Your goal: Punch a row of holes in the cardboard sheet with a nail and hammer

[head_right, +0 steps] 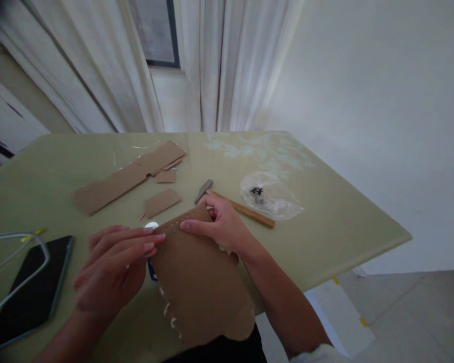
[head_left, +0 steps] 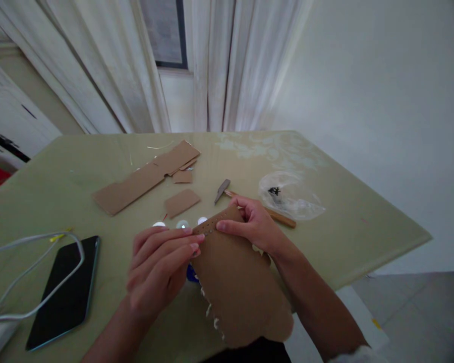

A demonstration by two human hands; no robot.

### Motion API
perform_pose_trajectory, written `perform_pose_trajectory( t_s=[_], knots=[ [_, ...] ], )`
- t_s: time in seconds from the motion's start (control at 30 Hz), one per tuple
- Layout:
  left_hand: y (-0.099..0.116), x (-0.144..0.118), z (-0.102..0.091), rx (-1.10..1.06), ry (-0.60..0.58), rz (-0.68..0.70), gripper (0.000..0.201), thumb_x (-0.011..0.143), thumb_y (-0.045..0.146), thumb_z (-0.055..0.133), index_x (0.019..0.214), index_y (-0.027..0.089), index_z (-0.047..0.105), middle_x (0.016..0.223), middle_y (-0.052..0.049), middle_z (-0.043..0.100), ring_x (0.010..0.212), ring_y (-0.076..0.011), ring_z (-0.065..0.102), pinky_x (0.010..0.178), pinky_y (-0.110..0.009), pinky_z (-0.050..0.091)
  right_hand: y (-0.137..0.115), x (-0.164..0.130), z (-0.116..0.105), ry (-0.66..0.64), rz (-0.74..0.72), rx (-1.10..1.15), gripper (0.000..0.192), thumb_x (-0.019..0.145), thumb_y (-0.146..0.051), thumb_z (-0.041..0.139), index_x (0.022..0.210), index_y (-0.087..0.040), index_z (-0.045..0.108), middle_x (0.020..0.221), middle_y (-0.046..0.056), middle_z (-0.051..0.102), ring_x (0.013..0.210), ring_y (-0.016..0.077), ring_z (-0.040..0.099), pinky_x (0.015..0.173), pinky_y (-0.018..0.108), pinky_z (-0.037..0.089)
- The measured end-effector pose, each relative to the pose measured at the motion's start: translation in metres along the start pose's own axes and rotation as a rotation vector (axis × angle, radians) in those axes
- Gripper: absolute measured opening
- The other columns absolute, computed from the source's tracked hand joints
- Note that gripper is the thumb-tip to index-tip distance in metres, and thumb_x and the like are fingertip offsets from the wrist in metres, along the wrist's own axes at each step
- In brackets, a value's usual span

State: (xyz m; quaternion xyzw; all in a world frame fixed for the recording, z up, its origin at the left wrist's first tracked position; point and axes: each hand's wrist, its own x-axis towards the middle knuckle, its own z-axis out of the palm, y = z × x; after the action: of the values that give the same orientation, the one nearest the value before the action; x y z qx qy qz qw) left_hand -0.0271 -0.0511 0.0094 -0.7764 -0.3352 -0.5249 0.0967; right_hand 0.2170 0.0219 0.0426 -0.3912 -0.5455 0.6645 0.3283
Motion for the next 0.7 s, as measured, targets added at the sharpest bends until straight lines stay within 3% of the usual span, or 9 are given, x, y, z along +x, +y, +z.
perform_pose_trajectory(
  t_s=[0.1,0.2,0.53,0.7],
  knots=[
    [0.001,-0.005,-0.008,0.071,-0.101,0.163,0.022,0.098,0.001,0.073,0.115,0.015,0.075,0.118,-0.011,0.088,0.117,-0.0245,0.081,0.111,-0.043,0.054,-0.002,-0.002,0.002,-0.005,-0.007,0.010,0.057,0.070,-0.051,0.102,0.087,-0.022,0.056,0.074,-0.005,0.066,0.061,0.0111,0.060,0.053,0.020,0.045],
    [0.001,-0.010,-0.013,0.065,-0.144,0.213,0.022,0.099,0.000,0.070,0.116,0.012,0.074,0.121,-0.014,0.086,0.126,-0.0267,0.079,0.115,-0.045,0.053,-0.002,-0.004,0.002,-0.017,-0.011,0.023,0.055,0.070,-0.048,0.102,0.088,-0.022,0.056,0.073,-0.006,0.064,0.060,0.0103,0.059,0.053,0.020,0.044],
    [0.002,-0.004,-0.005,0.094,-0.089,0.154,0.020,0.098,0.004,0.075,0.114,0.015,0.069,0.110,-0.012,0.088,0.110,-0.0244,0.085,0.107,-0.043,0.057,-0.004,-0.008,0.002,-0.014,0.008,0.024,0.054,0.071,-0.049,0.101,0.090,-0.022,0.058,0.073,-0.007,0.064,0.059,0.0100,0.058,0.052,0.020,0.043],
    [0.008,0.005,-0.002,0.071,-0.028,-0.008,0.019,0.100,0.005,0.069,0.110,0.020,0.068,0.100,-0.006,0.089,0.093,-0.0199,0.086,0.099,-0.039,0.058,-0.002,-0.006,0.002,0.000,0.009,-0.004,0.055,0.071,-0.051,0.101,0.088,-0.023,0.057,0.072,-0.006,0.064,0.058,0.0104,0.058,0.051,0.020,0.042]
  ],
)
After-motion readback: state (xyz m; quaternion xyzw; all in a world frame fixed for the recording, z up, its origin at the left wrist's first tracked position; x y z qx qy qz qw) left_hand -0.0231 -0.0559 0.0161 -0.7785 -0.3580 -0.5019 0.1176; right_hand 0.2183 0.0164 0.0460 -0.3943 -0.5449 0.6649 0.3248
